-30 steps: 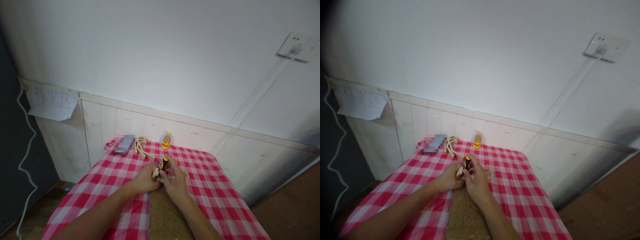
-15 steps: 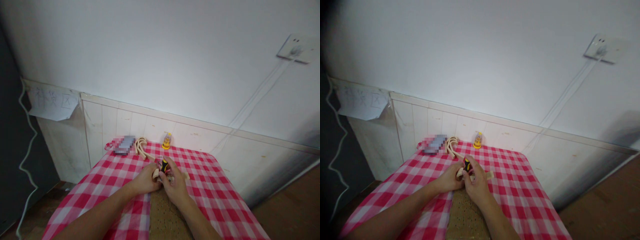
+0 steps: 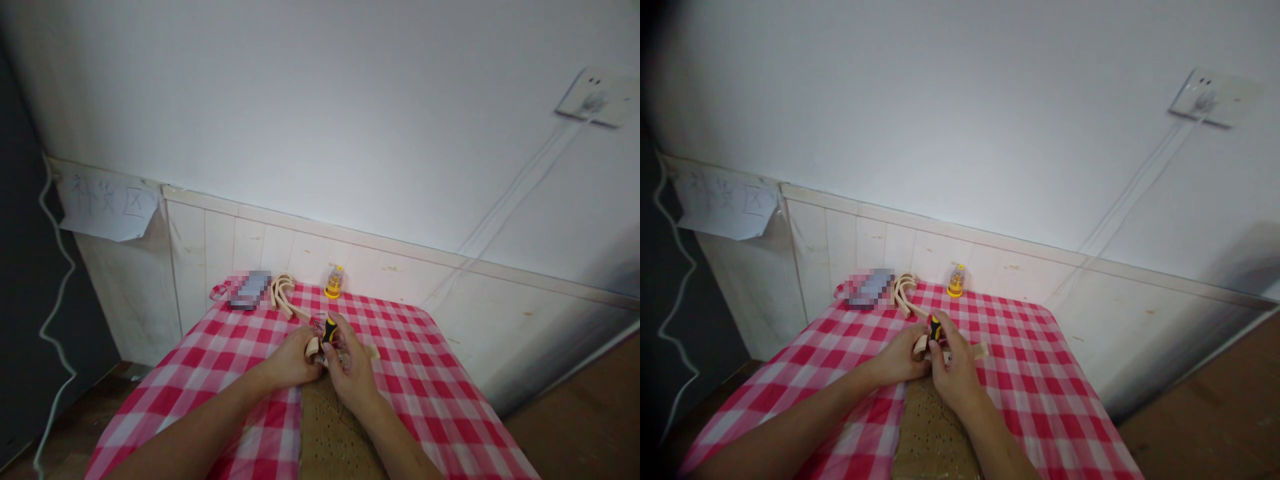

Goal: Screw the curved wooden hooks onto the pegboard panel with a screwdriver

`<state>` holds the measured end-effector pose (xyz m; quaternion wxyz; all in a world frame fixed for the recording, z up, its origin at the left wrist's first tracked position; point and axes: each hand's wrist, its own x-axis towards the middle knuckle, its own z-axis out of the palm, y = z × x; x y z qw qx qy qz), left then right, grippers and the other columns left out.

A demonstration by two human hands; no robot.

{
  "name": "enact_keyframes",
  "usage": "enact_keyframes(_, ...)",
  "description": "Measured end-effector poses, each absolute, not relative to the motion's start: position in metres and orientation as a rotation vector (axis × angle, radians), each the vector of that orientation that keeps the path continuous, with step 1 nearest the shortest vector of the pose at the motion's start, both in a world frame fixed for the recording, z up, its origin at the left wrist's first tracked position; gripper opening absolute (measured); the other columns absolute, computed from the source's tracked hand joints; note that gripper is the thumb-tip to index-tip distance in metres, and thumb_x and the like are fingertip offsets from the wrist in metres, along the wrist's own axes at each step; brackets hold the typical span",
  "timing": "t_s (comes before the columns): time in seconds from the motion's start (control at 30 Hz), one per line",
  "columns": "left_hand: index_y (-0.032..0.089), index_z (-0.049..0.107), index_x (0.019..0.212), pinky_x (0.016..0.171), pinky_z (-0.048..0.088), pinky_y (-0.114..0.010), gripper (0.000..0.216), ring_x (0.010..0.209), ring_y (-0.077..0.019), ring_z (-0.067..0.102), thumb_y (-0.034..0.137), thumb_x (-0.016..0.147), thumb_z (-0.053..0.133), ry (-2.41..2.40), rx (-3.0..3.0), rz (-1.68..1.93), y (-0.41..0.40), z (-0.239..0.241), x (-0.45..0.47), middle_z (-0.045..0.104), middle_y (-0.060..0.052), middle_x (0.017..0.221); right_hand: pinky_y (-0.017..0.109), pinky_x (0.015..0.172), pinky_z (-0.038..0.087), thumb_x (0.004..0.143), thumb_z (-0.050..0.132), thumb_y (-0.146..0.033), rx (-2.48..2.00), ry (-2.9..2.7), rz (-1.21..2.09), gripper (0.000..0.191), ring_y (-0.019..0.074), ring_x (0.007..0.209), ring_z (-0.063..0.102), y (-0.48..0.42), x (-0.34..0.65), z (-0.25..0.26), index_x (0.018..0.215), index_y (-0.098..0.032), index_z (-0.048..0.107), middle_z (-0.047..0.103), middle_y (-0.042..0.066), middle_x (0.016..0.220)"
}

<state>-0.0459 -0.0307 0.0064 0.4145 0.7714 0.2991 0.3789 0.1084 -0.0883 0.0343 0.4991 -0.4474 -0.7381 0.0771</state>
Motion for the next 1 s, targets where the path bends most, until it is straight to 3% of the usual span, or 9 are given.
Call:
enact_keyframes(0.27,0.016,0.062,0.086,0.058,0.042,-0.023,0.027,0.067,-0.0139,0.057,0.009,0.061,0.064,0.729,1.928,0.951,-0.031,0.007,-0.045,0.064,0.001,0.079,0.036,0.083,0.063,0.093,0.056,-0.019,-1.137,-1.765,0.179,0.051,0.0221,0.094,0.075,-0.088,0.107,0.034,0.143,-0.028,0.055,0.073,0.008,0.126)
enact_keyframes(0.57,0.017,0.059,0.084,0.059,0.040,-0.023,0.027,0.067,-0.0142,0.055,0.009,0.059,0.064,0.806,1.955,0.930,-0.029,0.003,-0.046,0.060,0.001,0.079,0.036,0.085,0.062,0.092,0.058,-0.020,-1.109,-1.772,0.169,0.049,0.0221,0.096,0.075,-0.089,0.107,0.037,0.140,-0.028,0.057,0.074,0.008,0.123)
enact_keyframes(0.8,0.017,0.059,0.076,0.060,0.036,-0.024,0.022,0.069,-0.0145,0.052,0.006,0.057,0.060,0.877,1.971,0.931,-0.034,0.008,-0.048,0.055,0.002,0.076,0.034,0.081,0.062,0.091,0.063,-0.024,-1.065,-1.380,0.242,0.053,0.0206,0.091,0.074,-0.084,0.127,0.050,0.143,-0.024,0.051,0.074,0.008,0.106)
enact_keyframes(1.0,0.017,0.061,0.076,0.063,0.037,-0.024,0.022,0.070,-0.0156,0.052,0.005,0.057,0.061,0.914,1.987,0.947,-0.036,0.012,-0.050,0.055,0.002,0.076,0.032,0.068,0.061,0.084,0.067,-0.023,-1.188,-1.362,0.158,0.051,0.0196,0.078,0.072,-0.083,0.143,0.062,0.134,-0.022,0.057,0.073,0.006,0.094)
